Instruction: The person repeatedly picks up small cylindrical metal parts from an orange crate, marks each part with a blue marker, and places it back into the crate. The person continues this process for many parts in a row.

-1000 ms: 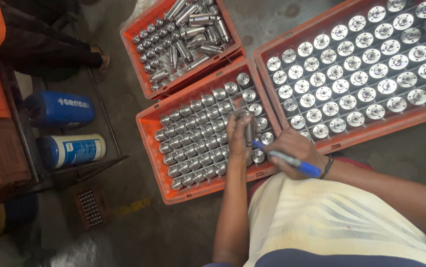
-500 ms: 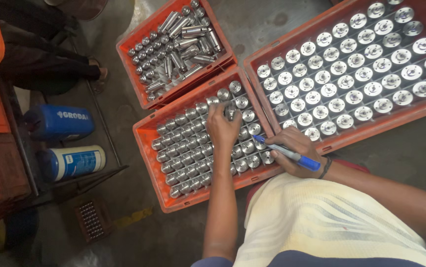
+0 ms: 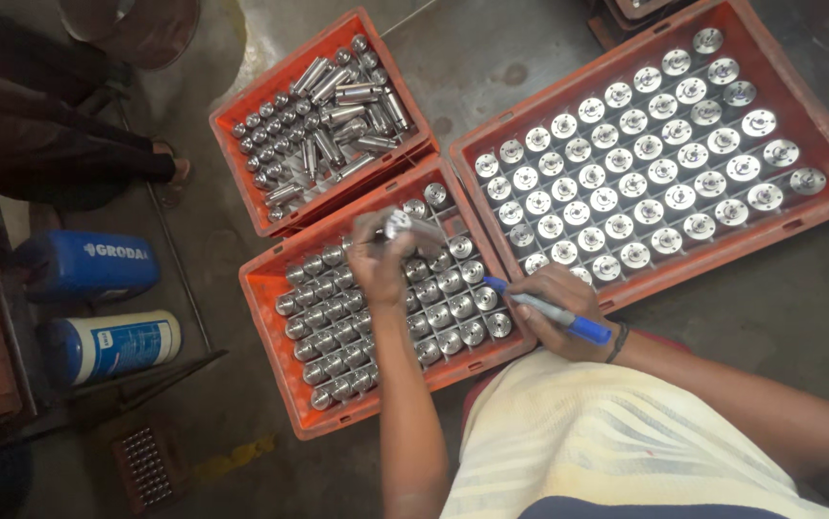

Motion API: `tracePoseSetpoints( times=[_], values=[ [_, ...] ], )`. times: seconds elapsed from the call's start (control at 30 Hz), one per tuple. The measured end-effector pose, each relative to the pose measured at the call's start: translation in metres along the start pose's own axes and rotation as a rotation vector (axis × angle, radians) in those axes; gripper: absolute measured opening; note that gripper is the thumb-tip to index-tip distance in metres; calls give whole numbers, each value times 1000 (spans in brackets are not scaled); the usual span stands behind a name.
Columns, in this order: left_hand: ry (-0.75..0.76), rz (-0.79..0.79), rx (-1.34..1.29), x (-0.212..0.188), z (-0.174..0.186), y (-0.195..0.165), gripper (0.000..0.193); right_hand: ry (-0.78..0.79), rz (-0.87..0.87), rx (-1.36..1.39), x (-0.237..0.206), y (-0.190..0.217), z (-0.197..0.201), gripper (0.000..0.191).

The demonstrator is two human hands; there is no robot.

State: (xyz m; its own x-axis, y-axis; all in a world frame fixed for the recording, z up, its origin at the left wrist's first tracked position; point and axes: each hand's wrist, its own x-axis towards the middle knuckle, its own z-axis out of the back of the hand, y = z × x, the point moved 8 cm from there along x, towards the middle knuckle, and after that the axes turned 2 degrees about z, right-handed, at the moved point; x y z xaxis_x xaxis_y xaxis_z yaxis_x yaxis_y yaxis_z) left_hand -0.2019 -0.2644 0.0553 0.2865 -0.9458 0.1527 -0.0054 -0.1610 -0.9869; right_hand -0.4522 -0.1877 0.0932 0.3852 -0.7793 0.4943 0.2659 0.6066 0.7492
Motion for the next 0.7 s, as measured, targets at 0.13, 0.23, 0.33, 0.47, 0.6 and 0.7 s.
tracePoseSetpoints(
  times=[0.13, 0.23, 0.33, 0.47, 0.6, 0.7],
  values=[
    [60, 508, -801, -37, -40, 57, 44, 161, 278, -1, 3, 24, -18, 24],
    [96, 566, -622, -59, -51, 76, 44, 50, 176, -28, 12, 12, -15, 24],
    [19, 626, -582, -75, -48, 87, 38, 42, 105, 6, 8, 10, -20, 28],
    [10, 570, -489, -78, -42, 82, 40, 77, 131, 73, 2, 14, -25, 24],
    [76, 490, -470, -73, -47, 74, 31, 87, 117, 92, 2, 14, -24, 22],
    [58, 572, -532, -73, -49, 79, 36, 26, 66, 89, 3, 12, -18, 21]
  ],
)
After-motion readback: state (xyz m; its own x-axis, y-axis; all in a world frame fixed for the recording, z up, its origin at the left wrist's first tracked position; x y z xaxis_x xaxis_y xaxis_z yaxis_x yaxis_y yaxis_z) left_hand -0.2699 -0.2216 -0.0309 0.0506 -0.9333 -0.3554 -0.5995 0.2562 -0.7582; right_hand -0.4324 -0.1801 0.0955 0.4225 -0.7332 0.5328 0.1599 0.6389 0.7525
